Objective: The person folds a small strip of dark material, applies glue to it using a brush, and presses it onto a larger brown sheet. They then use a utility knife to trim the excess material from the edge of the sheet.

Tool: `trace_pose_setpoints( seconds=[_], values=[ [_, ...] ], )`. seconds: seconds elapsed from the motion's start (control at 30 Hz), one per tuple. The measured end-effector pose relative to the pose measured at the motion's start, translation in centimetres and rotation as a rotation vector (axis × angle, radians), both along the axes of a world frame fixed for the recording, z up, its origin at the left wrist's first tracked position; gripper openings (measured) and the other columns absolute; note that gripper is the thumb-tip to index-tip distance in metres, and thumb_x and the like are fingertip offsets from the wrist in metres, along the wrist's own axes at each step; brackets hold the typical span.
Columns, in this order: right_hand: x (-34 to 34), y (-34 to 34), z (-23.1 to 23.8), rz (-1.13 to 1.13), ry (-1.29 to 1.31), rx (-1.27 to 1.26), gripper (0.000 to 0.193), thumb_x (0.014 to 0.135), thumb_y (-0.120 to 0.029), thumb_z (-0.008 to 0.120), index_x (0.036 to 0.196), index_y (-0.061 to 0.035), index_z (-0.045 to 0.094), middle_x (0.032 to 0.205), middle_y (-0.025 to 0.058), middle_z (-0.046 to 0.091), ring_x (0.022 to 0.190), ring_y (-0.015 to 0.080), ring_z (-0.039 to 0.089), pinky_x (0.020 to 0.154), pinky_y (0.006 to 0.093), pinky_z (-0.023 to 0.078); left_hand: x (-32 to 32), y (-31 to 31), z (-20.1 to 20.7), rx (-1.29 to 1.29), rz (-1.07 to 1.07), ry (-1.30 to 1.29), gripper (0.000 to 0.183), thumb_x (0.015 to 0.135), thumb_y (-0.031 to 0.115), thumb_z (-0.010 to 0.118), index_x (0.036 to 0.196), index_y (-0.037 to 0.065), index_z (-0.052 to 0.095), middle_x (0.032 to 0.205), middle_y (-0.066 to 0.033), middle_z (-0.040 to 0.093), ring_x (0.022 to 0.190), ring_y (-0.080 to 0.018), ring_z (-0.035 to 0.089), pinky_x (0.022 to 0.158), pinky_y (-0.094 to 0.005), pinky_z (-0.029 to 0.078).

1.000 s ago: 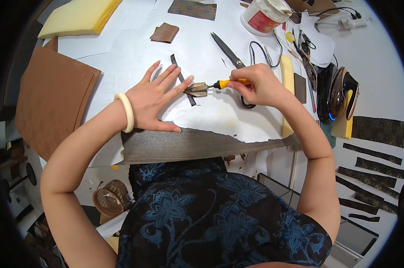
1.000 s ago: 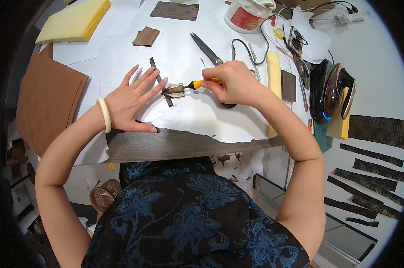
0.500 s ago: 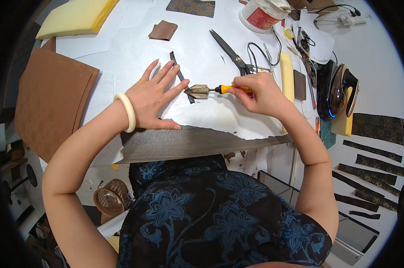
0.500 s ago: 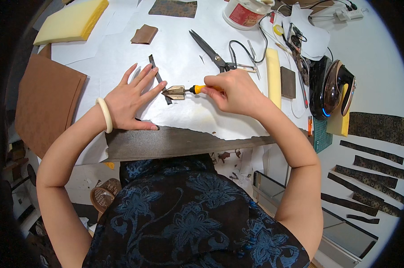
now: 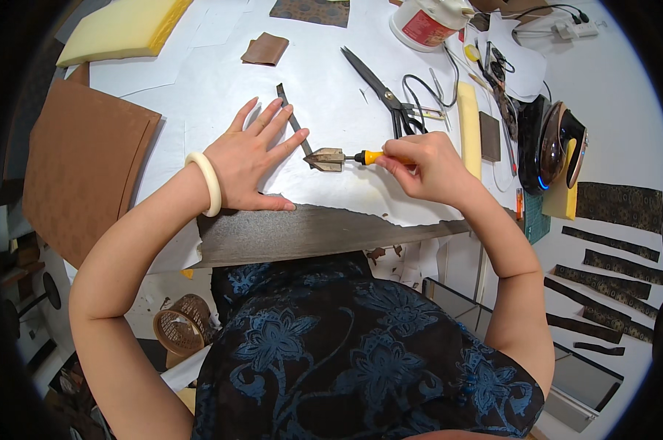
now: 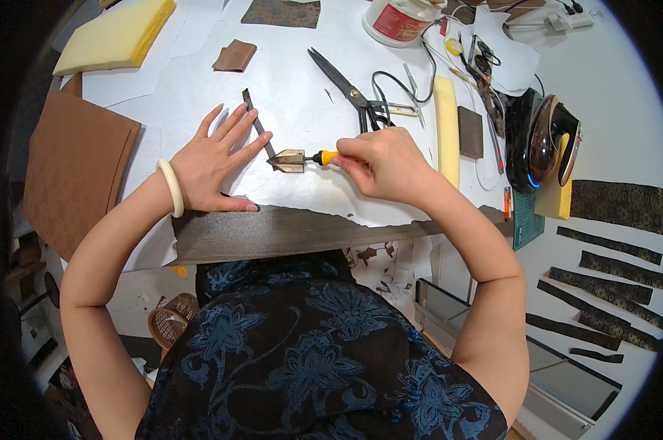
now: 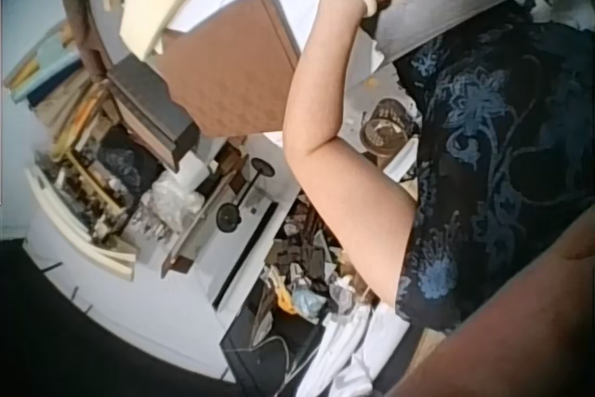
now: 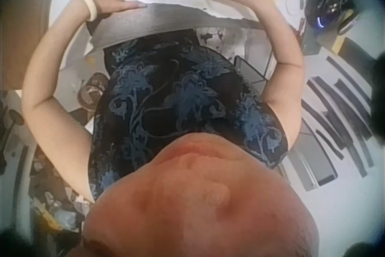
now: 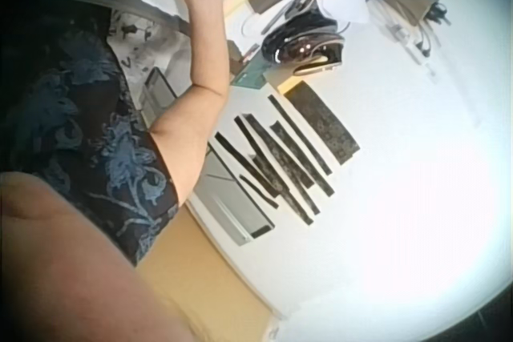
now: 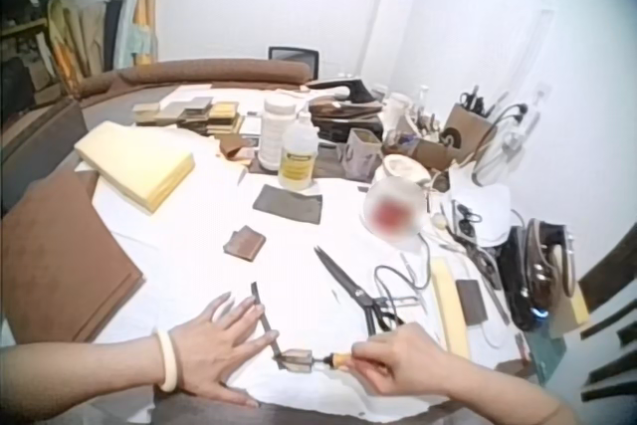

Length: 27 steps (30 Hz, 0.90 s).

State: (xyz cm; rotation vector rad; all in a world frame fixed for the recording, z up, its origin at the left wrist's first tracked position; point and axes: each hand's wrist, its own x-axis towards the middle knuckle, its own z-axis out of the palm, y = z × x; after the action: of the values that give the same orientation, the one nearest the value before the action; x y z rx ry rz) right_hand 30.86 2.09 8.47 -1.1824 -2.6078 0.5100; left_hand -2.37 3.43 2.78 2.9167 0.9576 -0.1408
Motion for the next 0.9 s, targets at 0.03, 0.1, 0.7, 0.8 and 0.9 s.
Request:
trace_pose_setpoints(
  seconds=[0.03,0.1,0.7,0.8,0.9],
  values=[
    [0.0,-0.1,0.0,-0.004,-0.004,-0.005,0.018,0.092,-0.02,0.075,0.08,-0.0088,0.068,0.056,0.0072,0.058,0.051,0.0281,0.059,0.049,0.0389,0.042,0.0,0.0,0.0,-0.001,0.0,0.002,0.117,0.083,0.092,0.047,0.164,0.009,0.033,0.164,-0.0329,0.032,0.158,-0.0457,0.021,0.128,-0.0614,0.011],
    [0.2,-0.3,0.0,0.0,-0.021,-0.005,0.018,0.092,-0.02,0.075,0.08,-0.0088,0.068,0.056,0.0072,0.058,0.051,0.0279,0.059,0.049,0.0385,0.042,0.0,0.0,-0.1,-0.002,0.0,0.0,0.117,0.083,0.092,0.047,0.164,0.009,0.033,0.164,-0.0328,0.032,0.159,-0.0457,0.02,0.128,-0.0614,0.011],
    [5.6,3.3,10.2,-0.398,0.505,0.15,0.025,0.098,-0.012,0.076,0.086,0.0005,0.058,0.075,0.0003,0.064,0.07,0.0025,0.051,0.061,0.0205,0.041,-0.2,-1.4,-1.3,-0.077,0.099,-0.107,0.11,0.088,0.085,0.048,0.167,0.011,0.029,0.17,-0.0283,0.023,0.16,-0.0463,0.012,0.126,-0.0654,0.005],
    [4.9,5.1,10.3,-0.31,0.429,0.15,0.025,0.096,-0.011,0.077,0.084,0.0013,0.058,0.073,0.0014,0.065,0.065,0.003,0.049,0.057,0.0217,0.041,-0.5,-1.0,-1.1,-0.098,0.146,-0.202,0.114,0.088,0.074,0.06,0.166,0.001,0.021,0.17,-0.0273,0.025,0.16,-0.045,0.014,0.127,-0.0629,0.004],
    [1.4,5.0,7.8,-0.141,0.222,0.131,0.027,0.09,-0.018,0.081,0.082,-0.002,0.062,0.068,0.0071,0.068,0.053,0.0139,0.059,0.052,0.026,0.044,-0.3,-0.3,-0.5,-0.148,0.174,-0.295,0.115,0.09,0.061,0.067,0.165,-0.006,0.01,0.168,-0.0256,0.03,0.161,-0.0421,0.015,0.127,-0.0609,0.002]
  ],
)
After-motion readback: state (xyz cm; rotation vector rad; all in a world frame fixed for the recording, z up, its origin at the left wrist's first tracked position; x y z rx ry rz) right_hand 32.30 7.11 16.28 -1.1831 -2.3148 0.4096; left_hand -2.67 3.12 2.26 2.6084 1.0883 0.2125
